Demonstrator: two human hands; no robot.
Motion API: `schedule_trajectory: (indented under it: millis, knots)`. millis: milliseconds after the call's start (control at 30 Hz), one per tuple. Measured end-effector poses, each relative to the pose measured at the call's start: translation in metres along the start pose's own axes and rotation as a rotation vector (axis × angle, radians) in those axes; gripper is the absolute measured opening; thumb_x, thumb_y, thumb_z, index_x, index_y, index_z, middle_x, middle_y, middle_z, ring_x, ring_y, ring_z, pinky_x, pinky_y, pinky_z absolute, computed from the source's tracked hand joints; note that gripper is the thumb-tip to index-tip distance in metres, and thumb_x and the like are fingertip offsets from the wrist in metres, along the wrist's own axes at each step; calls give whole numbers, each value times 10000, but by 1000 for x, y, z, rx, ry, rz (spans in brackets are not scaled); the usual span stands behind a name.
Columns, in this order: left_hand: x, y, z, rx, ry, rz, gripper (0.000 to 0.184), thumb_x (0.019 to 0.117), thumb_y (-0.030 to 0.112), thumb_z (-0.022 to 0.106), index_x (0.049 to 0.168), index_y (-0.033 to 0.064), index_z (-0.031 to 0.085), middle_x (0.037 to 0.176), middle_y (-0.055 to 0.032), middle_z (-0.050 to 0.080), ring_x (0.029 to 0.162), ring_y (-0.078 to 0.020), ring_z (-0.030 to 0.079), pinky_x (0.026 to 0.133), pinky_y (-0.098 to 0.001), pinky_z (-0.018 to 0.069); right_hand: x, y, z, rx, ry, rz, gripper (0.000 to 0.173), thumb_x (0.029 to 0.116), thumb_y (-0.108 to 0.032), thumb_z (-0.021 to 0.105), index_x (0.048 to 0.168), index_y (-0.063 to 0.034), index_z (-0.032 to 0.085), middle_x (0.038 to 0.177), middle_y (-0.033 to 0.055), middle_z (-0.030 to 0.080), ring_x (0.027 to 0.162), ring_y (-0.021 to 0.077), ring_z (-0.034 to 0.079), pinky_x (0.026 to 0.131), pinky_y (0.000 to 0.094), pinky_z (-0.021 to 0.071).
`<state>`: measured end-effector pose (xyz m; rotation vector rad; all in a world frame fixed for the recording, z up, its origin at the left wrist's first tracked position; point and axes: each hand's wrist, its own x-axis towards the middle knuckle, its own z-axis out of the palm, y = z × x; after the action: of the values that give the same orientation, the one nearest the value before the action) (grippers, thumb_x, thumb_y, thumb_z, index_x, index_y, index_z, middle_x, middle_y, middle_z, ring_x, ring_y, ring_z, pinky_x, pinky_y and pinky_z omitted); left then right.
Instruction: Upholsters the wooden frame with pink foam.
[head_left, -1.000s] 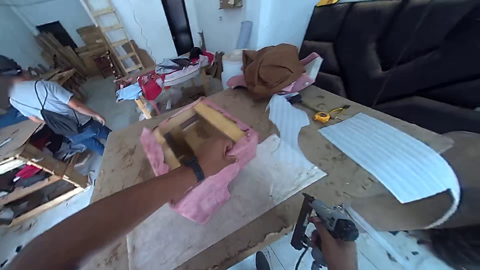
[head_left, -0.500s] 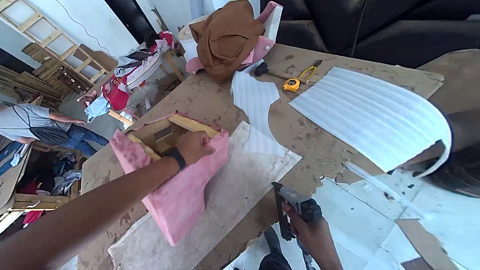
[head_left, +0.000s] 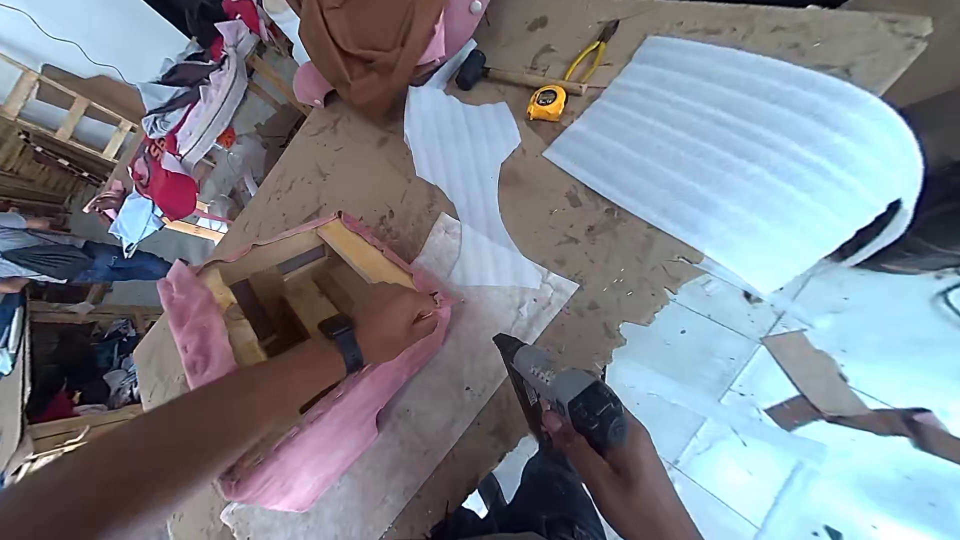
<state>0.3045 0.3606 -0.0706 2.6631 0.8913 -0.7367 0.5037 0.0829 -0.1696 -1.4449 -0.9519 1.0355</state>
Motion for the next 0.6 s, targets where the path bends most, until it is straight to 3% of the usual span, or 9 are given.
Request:
schedule_trajectory:
  millis: [67, 133, 233, 367, 500, 600]
  knots:
    - [3, -12, 10, -16, 124, 95, 390, 1035, 438, 501, 740, 209, 615, 690, 61, 585, 661, -116, 583, 667, -398, 494, 13, -3, -1, -57, -14, -20, 423, 1009, -505, 590, 1240, -153, 631, 958, -40, 713, 755, 109, 704, 654, 377, 642]
    - [9, -24, 17, -123, 162, 63, 393, 1036, 402, 500, 735, 172, 606, 678, 27, 590, 668, -148, 579, 735, -437, 458, 35, -10, 2, -30, -67, 54, 369, 1039, -510, 522, 1120, -188, 682, 808, -47, 723, 621, 127, 691, 550, 365, 621]
    - [26, -45, 32, -286, 243, -57, 373, 996, 353, 537, 675, 163, 557, 598, 14, 529, 585, -166, 549, 589, -441, 473, 74, -21, 6, 21, -164, 188, 399, 1056, -513, 466, 1090, -204, 715, 811, 13, 756, 565, 206, 694, 516, 390, 622]
    - [32, -58, 35, -406, 284, -164, 349, 945, 311, 581, 632, 165, 534, 584, 14, 516, 576, -172, 536, 558, -447, 451, 127, -28, 16, -77, -280, 255, 409, 1035, -554, 477, 1054, -217, 707, 717, 23, 721, 528, 205, 674, 504, 387, 607]
    - [33, -57, 36, -398, 310, -197, 338, 913, 326, 616, 628, 163, 536, 580, 11, 522, 574, -173, 540, 556, -452, 450, 177, -32, 34, -37, -418, 316, 363, 1065, -472, 505, 1129, -157, 673, 925, 30, 775, 530, 227, 675, 495, 382, 606]
    - [34, -61, 37, -391, 327, -222, 331, 911, 330, 624, 634, 165, 548, 578, 11, 530, 571, -173, 546, 557, -454, 456, 201, -38, 36, -74, -498, 306, 360, 1067, -453, 513, 1079, -130, 672, 897, 35, 769, 503, 225, 661, 468, 375, 596]
